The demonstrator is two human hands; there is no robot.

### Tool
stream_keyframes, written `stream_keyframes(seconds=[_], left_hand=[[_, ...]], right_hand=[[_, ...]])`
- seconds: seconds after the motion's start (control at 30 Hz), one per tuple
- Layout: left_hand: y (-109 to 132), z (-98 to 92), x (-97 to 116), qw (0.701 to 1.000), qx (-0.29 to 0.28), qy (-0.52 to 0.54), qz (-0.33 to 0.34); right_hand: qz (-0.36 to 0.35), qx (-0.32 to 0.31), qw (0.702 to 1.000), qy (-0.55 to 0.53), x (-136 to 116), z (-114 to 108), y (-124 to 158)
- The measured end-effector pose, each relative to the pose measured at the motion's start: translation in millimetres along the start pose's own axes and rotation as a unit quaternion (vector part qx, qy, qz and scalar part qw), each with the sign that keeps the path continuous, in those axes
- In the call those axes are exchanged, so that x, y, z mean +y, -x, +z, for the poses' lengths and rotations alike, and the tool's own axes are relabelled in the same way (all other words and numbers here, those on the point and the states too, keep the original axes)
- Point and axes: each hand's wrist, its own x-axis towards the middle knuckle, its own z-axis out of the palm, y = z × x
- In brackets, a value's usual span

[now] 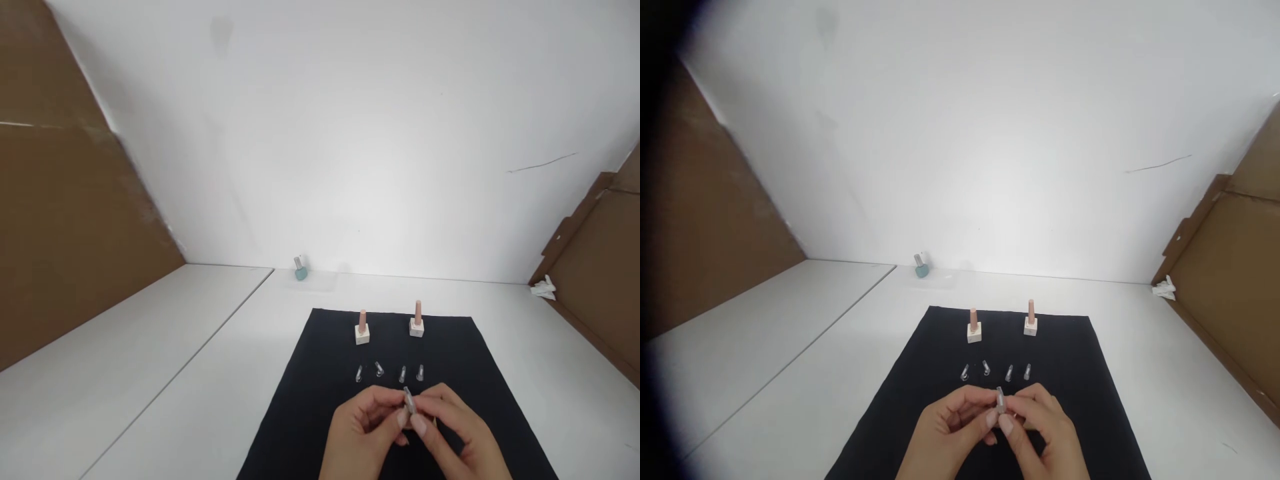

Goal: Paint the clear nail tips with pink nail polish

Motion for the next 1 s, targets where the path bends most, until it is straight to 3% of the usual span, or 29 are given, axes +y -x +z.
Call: stream_keyframes(seconds=[0.1, 0.2, 0.3, 0.43, 0.6, 0.8, 1.0], left_hand=[[1, -8.6, 3, 0.999, 0.034, 0.002, 0.023], [1, -25.7, 10, 0.996, 0.079, 0.000, 0.047], [-5, -47.3, 25, 0.990, 0.132, 0.000, 0.047], [-25, -69.3, 48, 0.979, 0.193, -0.005, 0.059], [-57, -78.9, 58, 0.980, 0.182, -0.031, 0.079], [-75, -84.0, 36, 0.980, 0.153, -0.078, 0.099], [-81, -83.3, 24, 0.979, 0.076, -0.140, 0.128]], right_hand=[[-0.049, -0.034, 0.998, 0.031, -2, 2, 0], [-0.054, -0.067, 0.993, 0.080, -14, -7, -21], [0.004, -0.086, 0.987, 0.137, -27, -9, -65], [0.045, -0.109, 0.976, 0.183, -29, 20, -127], [0.053, -0.131, 0.960, 0.242, -21, 53, -159], [0.042, -0.115, 0.952, 0.280, -17, 49, -155], [0.027, -0.123, 0.950, 0.286, -11, 53, -157]])
